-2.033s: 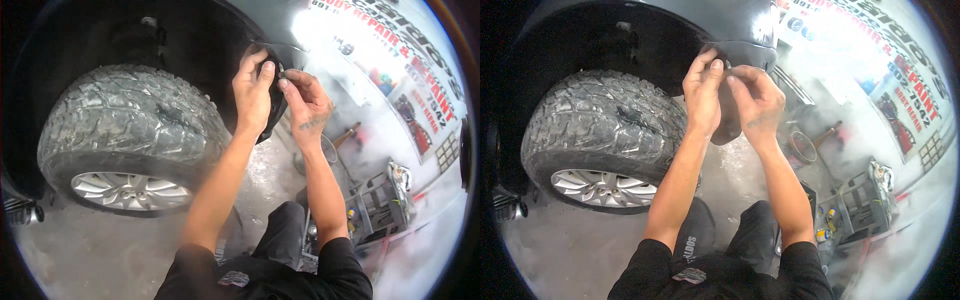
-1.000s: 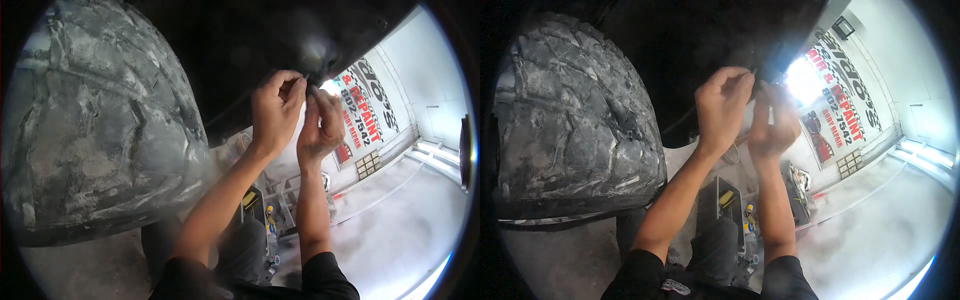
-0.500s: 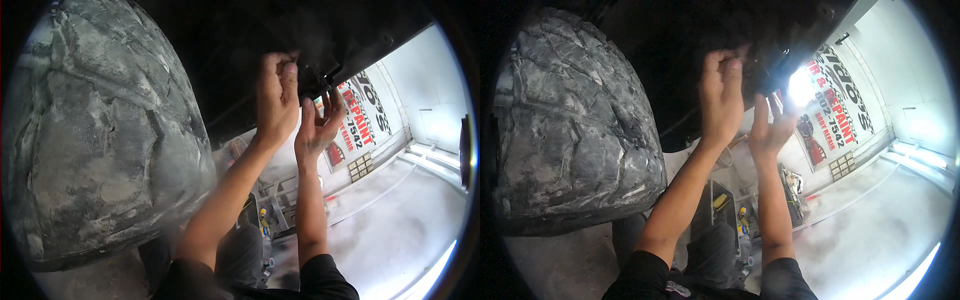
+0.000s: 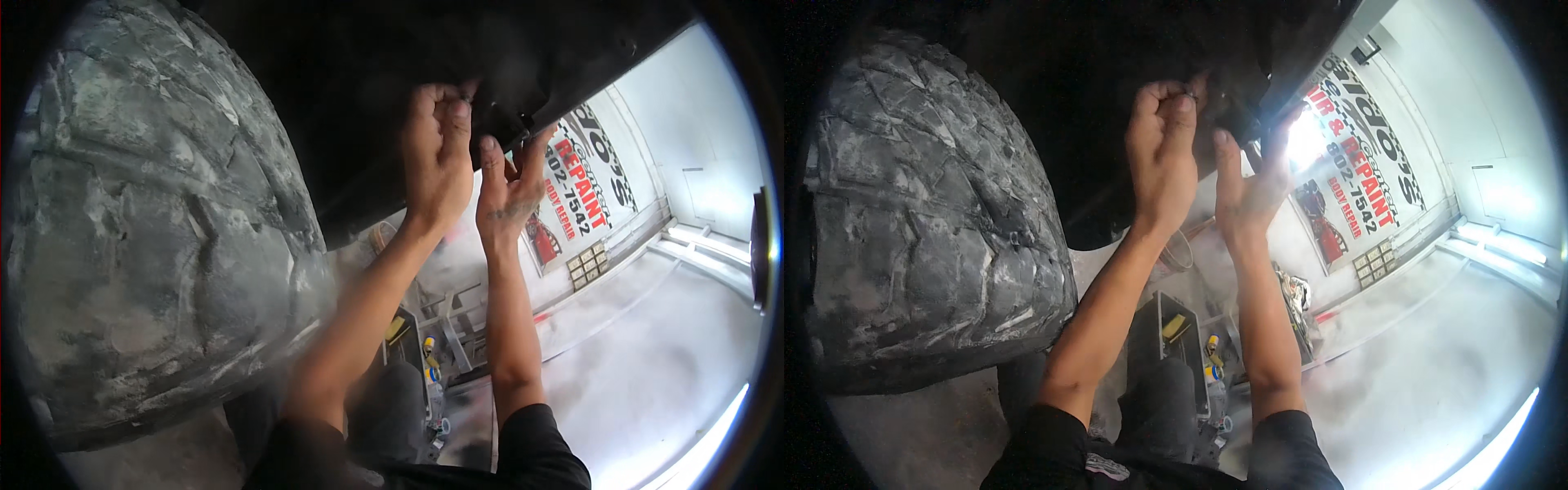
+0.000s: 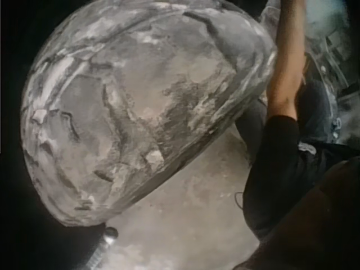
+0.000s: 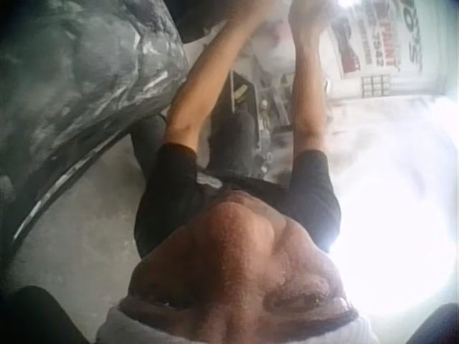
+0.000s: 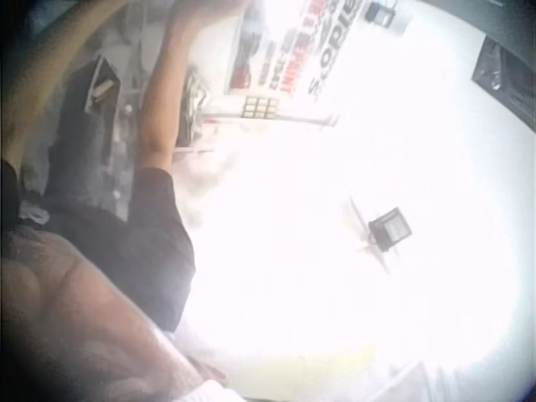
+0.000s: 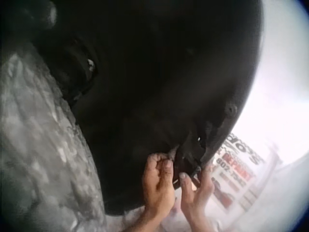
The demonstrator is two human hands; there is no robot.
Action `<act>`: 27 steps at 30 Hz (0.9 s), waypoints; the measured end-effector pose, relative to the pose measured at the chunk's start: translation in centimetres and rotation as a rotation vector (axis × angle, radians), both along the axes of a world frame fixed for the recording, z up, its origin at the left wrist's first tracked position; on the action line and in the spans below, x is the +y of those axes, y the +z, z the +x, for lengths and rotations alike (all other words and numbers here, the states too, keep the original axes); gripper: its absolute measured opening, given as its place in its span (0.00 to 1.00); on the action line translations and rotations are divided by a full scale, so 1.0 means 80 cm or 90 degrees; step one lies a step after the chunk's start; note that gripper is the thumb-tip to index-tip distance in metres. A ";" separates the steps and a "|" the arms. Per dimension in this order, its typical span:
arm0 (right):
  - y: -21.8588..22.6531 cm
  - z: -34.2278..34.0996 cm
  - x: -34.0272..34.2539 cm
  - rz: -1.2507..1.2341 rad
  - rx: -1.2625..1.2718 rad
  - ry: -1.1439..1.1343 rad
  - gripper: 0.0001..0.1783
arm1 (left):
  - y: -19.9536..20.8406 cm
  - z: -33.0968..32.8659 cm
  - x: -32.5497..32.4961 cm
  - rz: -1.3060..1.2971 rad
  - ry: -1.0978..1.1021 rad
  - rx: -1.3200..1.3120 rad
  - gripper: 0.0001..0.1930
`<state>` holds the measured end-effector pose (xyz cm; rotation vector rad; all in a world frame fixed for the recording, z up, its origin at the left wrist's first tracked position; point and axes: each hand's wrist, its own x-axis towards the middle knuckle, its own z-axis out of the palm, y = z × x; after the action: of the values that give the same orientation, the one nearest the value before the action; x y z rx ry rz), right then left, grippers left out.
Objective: The person aligns and presses a black plastic trim piece onto a car fender by hand, then retrieves small fasteners from a tray and installs them by hand to secure the trim to the wheel well.
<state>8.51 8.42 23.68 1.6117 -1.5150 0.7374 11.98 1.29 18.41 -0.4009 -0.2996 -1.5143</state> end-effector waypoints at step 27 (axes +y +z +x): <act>-0.007 -0.014 0.000 -0.002 -0.005 0.044 0.48 | -0.005 -0.008 -0.009 0.089 0.077 -0.024 0.07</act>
<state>7.37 8.39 23.11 1.6677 -1.4693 0.7846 11.34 0.57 17.97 -0.2392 -0.2418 -1.4161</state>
